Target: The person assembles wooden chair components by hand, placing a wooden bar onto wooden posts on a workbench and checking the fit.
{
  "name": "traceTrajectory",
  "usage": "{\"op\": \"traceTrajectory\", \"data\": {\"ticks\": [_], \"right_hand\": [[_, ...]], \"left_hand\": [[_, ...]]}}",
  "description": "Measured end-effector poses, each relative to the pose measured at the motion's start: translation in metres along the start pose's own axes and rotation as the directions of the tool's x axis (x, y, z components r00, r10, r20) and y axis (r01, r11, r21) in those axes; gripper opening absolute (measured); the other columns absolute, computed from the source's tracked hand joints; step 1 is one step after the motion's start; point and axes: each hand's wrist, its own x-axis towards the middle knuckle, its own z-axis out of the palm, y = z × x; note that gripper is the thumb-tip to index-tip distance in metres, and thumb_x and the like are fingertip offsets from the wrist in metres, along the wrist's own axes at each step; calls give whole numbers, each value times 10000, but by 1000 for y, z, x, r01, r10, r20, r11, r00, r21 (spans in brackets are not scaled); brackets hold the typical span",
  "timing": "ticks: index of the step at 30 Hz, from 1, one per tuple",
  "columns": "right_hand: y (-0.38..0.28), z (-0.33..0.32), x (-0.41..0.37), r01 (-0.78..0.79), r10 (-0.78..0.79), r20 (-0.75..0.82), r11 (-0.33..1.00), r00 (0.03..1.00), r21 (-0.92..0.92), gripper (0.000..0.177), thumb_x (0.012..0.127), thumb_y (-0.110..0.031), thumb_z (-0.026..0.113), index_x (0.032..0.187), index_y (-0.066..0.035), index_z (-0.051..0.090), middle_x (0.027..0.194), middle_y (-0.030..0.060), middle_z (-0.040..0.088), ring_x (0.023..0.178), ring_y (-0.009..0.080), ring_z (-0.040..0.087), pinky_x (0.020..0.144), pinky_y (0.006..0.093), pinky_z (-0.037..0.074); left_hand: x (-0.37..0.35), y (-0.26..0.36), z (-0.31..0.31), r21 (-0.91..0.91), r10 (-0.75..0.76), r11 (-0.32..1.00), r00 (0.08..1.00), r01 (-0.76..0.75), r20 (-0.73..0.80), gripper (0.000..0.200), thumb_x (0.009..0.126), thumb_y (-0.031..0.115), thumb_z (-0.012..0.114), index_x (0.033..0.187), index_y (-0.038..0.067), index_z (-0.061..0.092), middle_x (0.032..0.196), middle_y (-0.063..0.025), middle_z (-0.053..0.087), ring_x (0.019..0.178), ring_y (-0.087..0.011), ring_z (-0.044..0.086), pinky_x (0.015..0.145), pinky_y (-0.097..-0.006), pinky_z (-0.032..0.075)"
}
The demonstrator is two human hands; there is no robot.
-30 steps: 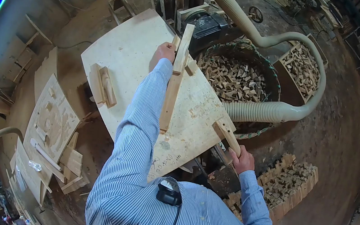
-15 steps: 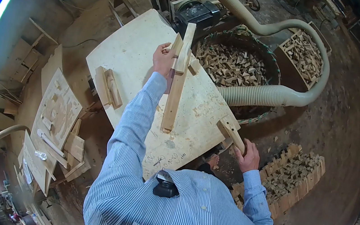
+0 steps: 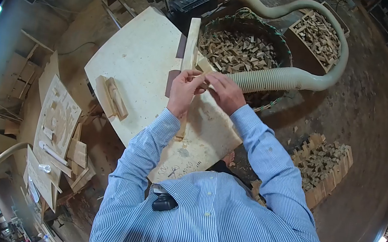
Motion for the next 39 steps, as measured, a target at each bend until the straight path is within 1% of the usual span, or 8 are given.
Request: {"op": "traceTrajectory", "data": {"ticks": [5, 8, 9, 10, 14, 24, 29, 39], "right_hand": [[30, 24, 20, -228, 240, -9, 932, 971, 283, 417, 941, -147, 767, 1333, -50, 665, 1141, 140, 749, 1037, 297, 740, 915, 407, 595], [76, 47, 52, -635, 675, 109, 611, 730, 473, 513, 979, -185, 745, 1449, -33, 610, 1028, 109, 749, 897, 172, 723, 799, 346, 585], [85, 51, 58, -635, 728, 164, 437, 665, 637, 530, 995, -213, 750, 1469, -39, 587, 961, 87, 730, 826, 129, 686, 750, 310, 572], [92, 56, 63, -635, 730, 164, 434, 664, 639, 530, 995, -213, 750, 1469, -39, 587, 961, 87, 730, 826, 129, 686, 750, 310, 572], [113, 75, 82, -663, 701, 237, 428, 673, 614, 522, 1017, -189, 731, 1485, -33, 559, 942, 49, 700, 792, 110, 654, 731, 282, 559], [138, 113, 72, -733, 561, 487, 393, 670, 555, 445, 1057, -184, 689, 1467, -51, 578, 1054, 39, 724, 809, 98, 650, 762, 279, 561], [132, 127, 70, -692, 554, 415, 585, 722, 423, 518, 1047, -312, 657, 1473, -31, 574, 1306, 220, 709, 1180, 332, 690, 1038, 403, 530], [135, 118, 79, -686, 517, 459, 617, 723, 386, 504, 1033, -308, 642, 1477, -74, 590, 1401, 204, 685, 1285, 365, 654, 1105, 427, 497]], "left_hand": [[20, -2, -6, 94, 154, 984, 986, -148, -63, 365, 1030, 267, 763, 1194, -47, 674, 963, -44, 721, 822, -98, 686, 709, -229, 566], [39, -26, -24, 420, 397, 850, 911, -318, -113, 504, 982, 373, 808, 1240, -35, 664, 1079, -100, 721, 957, -200, 701, 822, -332, 578], [41, -36, -28, 702, 563, 605, 825, -375, -45, 518, 967, 386, 810, 1257, -18, 664, 1175, -140, 690, 1068, -266, 664, 920, -391, 549], [45, -43, -32, 891, 676, 282, 733, -356, 79, 534, 952, 399, 812, 1274, 0, 664, 1271, -179, 659, 1180, -331, 627, 1017, -450, 521], [63, -69, -37, 927, 603, 168, 779, -335, 173, 675, 973, 447, 763, 1475, 44, 560, 1577, -254, 450, 1500, -451, 389, 1216, -545, 357], [57, -76, -28, 973, 482, 23, 855, -230, 191, 783, 1016, 614, 622, 1606, 124, 466, 1740, -229, 209, 1608, -458, 197, 1282, -590, 238], [59, -75, -28, 985, 440, -60, 882, -160, 170, 812, 989, 673, 622, 1622, 185, 476, 1778, -203, 143, 1632, -440, 151, 1281, -607, 218], [63, -75, -19, 996, 422, -52, 902, -78, 93, 736, 1004, 641, 625, 1584, 196, 544, 1772, -207, 171, 1620, -457, 182, 1276, -585, 255]]}}
